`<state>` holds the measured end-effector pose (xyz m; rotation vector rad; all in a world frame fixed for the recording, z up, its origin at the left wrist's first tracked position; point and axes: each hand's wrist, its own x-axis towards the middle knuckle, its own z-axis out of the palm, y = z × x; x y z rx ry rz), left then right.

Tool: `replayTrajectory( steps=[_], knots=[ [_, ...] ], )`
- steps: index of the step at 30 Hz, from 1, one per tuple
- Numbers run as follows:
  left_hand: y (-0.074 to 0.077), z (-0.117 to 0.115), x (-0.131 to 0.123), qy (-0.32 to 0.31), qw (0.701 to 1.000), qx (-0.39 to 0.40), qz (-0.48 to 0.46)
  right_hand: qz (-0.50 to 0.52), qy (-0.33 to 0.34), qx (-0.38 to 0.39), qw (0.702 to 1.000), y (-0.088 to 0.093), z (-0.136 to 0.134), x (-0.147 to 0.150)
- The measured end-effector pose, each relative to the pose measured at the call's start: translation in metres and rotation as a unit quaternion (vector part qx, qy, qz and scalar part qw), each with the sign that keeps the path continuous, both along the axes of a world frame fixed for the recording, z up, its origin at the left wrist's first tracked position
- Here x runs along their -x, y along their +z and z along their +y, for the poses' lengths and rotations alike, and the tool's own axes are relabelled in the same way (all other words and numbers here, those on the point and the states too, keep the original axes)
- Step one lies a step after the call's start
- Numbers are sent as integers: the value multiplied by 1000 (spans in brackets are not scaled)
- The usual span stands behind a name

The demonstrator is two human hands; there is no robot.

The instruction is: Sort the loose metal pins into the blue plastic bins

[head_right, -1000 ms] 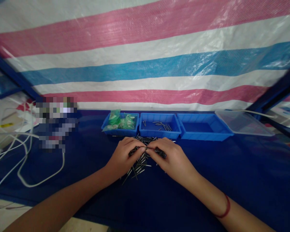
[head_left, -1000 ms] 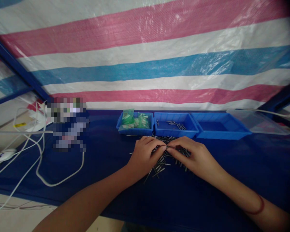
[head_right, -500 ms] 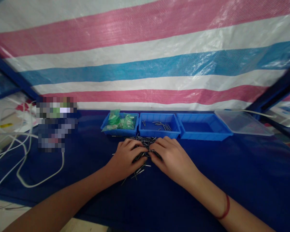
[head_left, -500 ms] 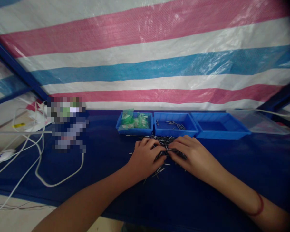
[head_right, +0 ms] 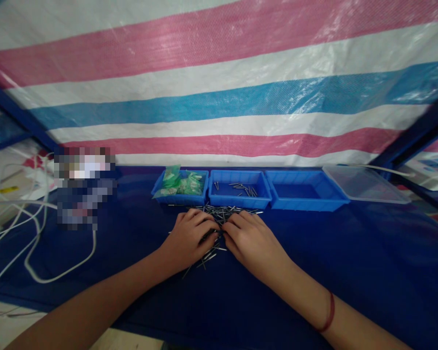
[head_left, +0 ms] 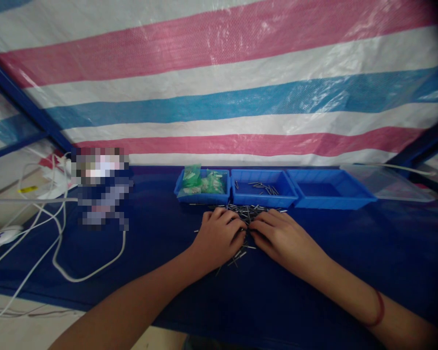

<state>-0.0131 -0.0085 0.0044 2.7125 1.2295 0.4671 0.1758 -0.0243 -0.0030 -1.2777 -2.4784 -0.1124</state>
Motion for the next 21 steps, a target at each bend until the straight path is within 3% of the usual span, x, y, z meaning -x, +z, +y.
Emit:
replayTrajectory(
  steps=[21],
  knots=[
    [1, 1, 0, 0, 1000, 16, -17, 98, 4, 58, 993, -9, 4, 0]
  ],
)
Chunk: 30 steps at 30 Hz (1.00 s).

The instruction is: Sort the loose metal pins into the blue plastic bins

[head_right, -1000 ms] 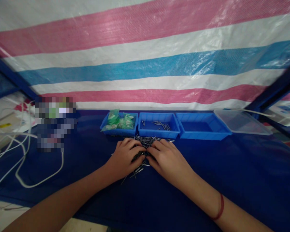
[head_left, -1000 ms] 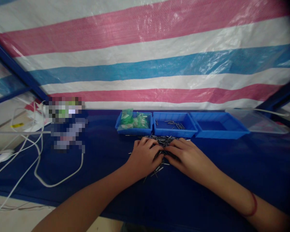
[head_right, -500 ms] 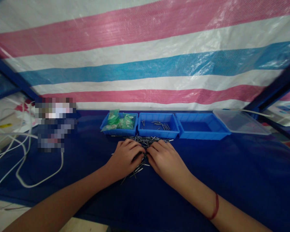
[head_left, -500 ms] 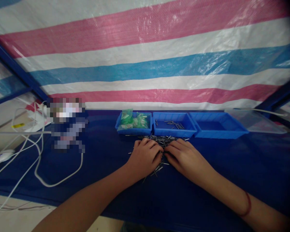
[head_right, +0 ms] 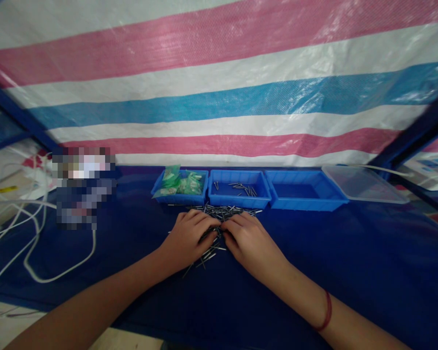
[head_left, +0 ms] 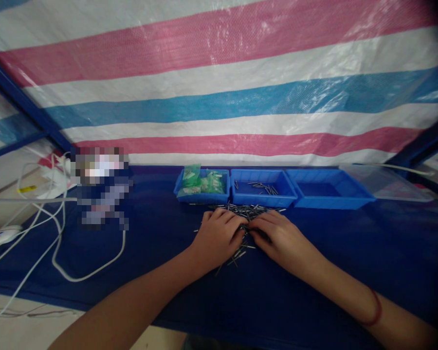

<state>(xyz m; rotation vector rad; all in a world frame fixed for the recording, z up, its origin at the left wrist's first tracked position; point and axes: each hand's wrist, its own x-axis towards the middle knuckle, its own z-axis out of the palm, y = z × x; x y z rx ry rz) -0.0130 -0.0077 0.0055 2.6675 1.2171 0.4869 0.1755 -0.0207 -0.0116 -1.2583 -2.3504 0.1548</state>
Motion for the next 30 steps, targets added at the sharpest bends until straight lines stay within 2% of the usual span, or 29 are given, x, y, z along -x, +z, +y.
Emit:
replayTrajectory(
  steps=[7, 14, 19, 23, 30],
  knots=[
    [1, 1, 0, -4, 1000, 1, 1, -16, 3, 15, 1000, -1, -1, 0],
    [-2, 2, 0, 0, 1000, -3, -1, -69, -17, -20, 997, 5, -3, 0],
    [-2, 4, 1, -8, 1000, 6, -9, -3, 24, 22, 999, 5, -1, -3],
    [0, 6, 2, -16, 1000, 15, -19, 28, 27, 40, 998, 9, 0, -6],
    [-2, 6, 2, -15, 999, 7, -28, -73, -8, 0, 997, 9, -1, -4]
  ],
)
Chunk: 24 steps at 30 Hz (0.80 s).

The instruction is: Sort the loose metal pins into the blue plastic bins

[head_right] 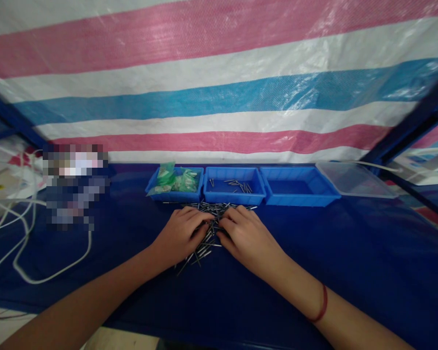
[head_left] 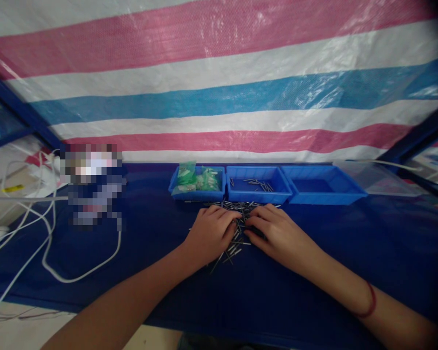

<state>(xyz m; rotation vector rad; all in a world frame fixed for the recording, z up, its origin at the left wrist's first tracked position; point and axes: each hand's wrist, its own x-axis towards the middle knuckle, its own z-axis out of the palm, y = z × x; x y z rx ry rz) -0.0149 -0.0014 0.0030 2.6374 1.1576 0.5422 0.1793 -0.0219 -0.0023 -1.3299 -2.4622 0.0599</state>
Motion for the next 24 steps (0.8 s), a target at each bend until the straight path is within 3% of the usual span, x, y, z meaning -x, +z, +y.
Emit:
replayTrajectory(
  steps=[24],
  knots=[
    [1, 0, -4, 2, 1000, -4, 13, 43, -9, 58, 997, -8, -6, 9]
  ],
)
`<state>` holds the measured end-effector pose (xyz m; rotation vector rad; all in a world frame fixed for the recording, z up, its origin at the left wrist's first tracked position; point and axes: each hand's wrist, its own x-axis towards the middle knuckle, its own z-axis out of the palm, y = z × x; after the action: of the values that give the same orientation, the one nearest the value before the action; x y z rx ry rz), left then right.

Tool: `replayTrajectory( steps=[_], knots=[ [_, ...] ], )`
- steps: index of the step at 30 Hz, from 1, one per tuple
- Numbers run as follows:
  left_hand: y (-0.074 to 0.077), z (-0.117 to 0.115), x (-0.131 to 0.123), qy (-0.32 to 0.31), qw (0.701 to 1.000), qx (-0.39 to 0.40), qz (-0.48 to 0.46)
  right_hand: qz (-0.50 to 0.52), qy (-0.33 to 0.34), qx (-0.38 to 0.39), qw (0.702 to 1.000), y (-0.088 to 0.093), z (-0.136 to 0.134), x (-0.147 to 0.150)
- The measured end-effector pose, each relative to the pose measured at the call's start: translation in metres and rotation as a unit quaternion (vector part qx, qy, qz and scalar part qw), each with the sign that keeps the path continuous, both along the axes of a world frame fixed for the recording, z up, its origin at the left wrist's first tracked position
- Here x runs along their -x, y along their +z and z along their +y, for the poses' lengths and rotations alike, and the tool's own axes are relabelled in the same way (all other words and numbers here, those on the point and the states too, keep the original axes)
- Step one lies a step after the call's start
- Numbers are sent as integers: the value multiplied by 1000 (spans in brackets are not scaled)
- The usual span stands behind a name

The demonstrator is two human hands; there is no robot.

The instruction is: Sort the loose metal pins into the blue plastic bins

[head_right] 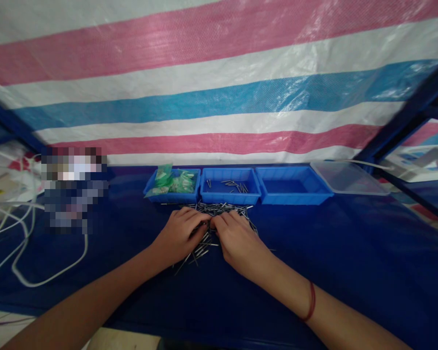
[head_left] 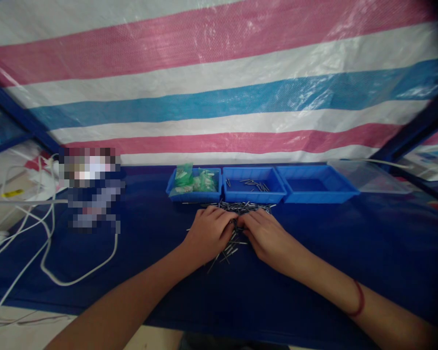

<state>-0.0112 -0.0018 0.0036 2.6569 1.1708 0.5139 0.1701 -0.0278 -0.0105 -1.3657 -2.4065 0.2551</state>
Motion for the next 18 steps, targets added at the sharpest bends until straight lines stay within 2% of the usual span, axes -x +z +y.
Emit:
replayTrajectory(
  steps=[4, 7, 10, 13, 16, 18],
  knots=[
    [0, -1, 0, 4, 1000, 10, -18, 27, -2, -2, 1000, 0, 0, -1],
    [-1, 0, 0, 17, 996, 11, -84, 135, -23, 5, 991, 6, 2, -3],
    [-1, 1, 0, 11, 983, 29, -178, 281, -58, 47, 957, 10, 2, -3],
    [2, 1, -1, -3, 963, 77, -258, 396, -60, 93, 912, 9, 2, -2],
    [5, -1, -2, 12, 946, 118, -302, 467, -49, 116, 875, 8, 1, 1],
    [7, -2, -3, 26, 941, 123, -315, 483, -36, 138, 864, 10, 1, 2]
  ],
)
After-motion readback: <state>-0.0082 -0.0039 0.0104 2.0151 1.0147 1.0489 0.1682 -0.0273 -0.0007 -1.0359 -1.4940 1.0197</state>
